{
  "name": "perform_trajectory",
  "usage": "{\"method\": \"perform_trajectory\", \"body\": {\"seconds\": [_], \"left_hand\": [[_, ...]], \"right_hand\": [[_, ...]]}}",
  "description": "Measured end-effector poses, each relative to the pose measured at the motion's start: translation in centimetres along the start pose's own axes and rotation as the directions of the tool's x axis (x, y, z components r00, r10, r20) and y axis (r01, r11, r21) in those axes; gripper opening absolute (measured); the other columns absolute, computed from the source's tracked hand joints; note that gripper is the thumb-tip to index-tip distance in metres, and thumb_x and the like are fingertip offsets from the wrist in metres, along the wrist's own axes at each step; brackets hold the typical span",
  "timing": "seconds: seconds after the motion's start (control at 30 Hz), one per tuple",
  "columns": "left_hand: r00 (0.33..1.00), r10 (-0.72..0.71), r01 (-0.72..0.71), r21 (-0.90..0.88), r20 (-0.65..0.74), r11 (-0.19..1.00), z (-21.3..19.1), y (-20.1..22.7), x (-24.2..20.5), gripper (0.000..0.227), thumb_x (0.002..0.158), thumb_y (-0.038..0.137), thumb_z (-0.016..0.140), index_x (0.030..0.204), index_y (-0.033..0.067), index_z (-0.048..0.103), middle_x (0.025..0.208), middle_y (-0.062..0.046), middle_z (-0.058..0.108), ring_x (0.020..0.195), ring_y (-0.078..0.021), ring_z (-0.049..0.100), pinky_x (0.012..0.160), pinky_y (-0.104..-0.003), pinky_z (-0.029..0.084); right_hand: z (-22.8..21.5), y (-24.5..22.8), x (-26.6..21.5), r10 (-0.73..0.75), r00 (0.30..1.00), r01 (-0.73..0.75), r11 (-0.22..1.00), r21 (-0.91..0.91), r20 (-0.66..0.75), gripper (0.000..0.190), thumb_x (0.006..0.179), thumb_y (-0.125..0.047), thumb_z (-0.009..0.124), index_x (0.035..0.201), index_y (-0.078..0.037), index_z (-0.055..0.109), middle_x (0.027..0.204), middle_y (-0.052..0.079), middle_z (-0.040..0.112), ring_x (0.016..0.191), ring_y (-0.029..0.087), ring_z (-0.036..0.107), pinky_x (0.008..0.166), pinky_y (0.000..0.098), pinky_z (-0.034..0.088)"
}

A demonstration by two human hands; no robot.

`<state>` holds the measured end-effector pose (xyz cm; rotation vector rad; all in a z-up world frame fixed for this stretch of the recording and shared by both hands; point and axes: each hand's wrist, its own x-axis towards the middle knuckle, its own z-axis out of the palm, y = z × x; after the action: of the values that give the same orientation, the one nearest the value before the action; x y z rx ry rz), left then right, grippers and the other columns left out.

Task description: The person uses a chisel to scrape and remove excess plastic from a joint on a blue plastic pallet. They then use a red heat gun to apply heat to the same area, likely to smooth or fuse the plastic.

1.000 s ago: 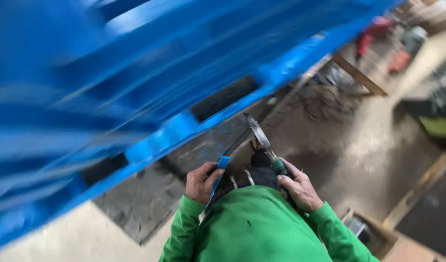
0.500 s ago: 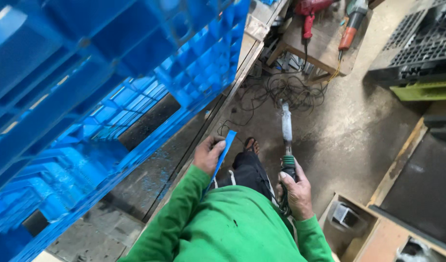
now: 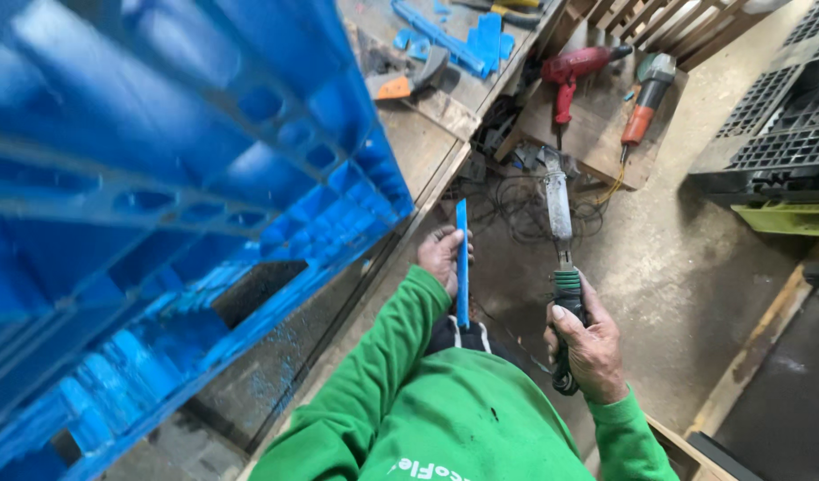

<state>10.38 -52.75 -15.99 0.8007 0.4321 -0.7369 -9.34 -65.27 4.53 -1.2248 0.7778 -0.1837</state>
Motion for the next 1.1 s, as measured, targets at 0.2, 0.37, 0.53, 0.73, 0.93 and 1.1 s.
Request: {"method": "perform_trajectory", "body": {"seconds": [0.2,0.37,0.53,0.73,0.93,1.1], "left_hand": [[0.997,-0.053,0.054,0.019,-0.053,0.998,1.4,-0.6,4.6,0.033,0.089,-0.001,0.067,0.119,0.0039,0.054,0.095,-0.021,0.071,0.078,-0.0306,0.072,0.068,-0.040,0.063],[0.999,-0.024,0.027,0.105,-0.035,0.994,4.0,1.1,9.8,0.043,0.088,-0.002,0.061,0.130,0.0023,0.055,0.100,-0.019,0.071,0.083,-0.0281,0.073,0.069,-0.041,0.062],[0.997,0.041,-0.027,0.205,-0.067,0.978,6.2,2.2,11.8,0.049,0.091,0.000,0.059,0.139,0.0038,0.055,0.101,-0.015,0.070,0.077,-0.0247,0.071,0.066,-0.041,0.063],[0.983,0.091,-0.037,0.311,-0.161,0.950,8.5,3.3,16.2,0.052,0.091,0.006,0.061,0.142,0.0075,0.055,0.095,-0.014,0.069,0.066,-0.0237,0.067,0.054,-0.039,0.055],[0.905,0.386,-0.315,0.332,-0.176,0.889,11.1,3.6,24.4,0.051,0.092,0.004,0.063,0.142,0.0007,0.055,0.108,-0.009,0.072,0.085,-0.0176,0.070,0.067,-0.034,0.061],[0.862,0.384,-0.302,0.272,-0.330,0.914,13.5,3.0,27.3,0.050,0.090,0.003,0.062,0.139,-0.0008,0.056,0.101,-0.016,0.068,0.078,-0.0234,0.067,0.062,-0.035,0.058]], "right_hand": [[2.4,-0.5,4.0,-0.073,0.997,0.069,0.989,0.134,0.021,0.071,0.094,-0.012,0.066,0.160,-0.011,0.039,0.085,0.002,0.059,0.058,0.009,0.056,0.048,0.0246,0.049],[4.9,0.3,6.3,-0.018,0.999,0.028,0.972,0.232,-0.046,0.067,0.093,-0.015,0.064,0.156,-0.010,0.041,0.085,0.003,0.059,0.055,0.010,0.057,0.043,0.0262,0.048],[4.2,-0.7,8.6,0.038,0.999,-0.034,0.954,0.298,-0.008,0.069,0.094,-0.019,0.065,0.157,-0.011,0.039,0.087,0.003,0.058,0.057,0.010,0.056,0.046,0.0249,0.047],[1.1,-1.4,14.3,0.067,0.997,-0.076,0.960,0.269,0.044,0.067,0.094,-0.018,0.065,0.156,-0.009,0.041,0.087,0.003,0.058,0.056,0.011,0.056,0.045,0.0254,0.047],[-6.0,-3.8,21.4,0.142,0.976,-0.156,0.985,0.078,0.167,0.068,0.093,-0.014,0.064,0.157,-0.010,0.040,0.084,0.003,0.059,0.054,0.010,0.055,0.044,0.0258,0.047],[-12.6,-5.9,26.8,0.198,0.949,-0.193,0.980,-0.045,0.246,0.071,0.093,-0.010,0.063,0.160,-0.012,0.038,0.082,0.002,0.058,0.055,0.010,0.056,0.045,0.0253,0.047]]}}
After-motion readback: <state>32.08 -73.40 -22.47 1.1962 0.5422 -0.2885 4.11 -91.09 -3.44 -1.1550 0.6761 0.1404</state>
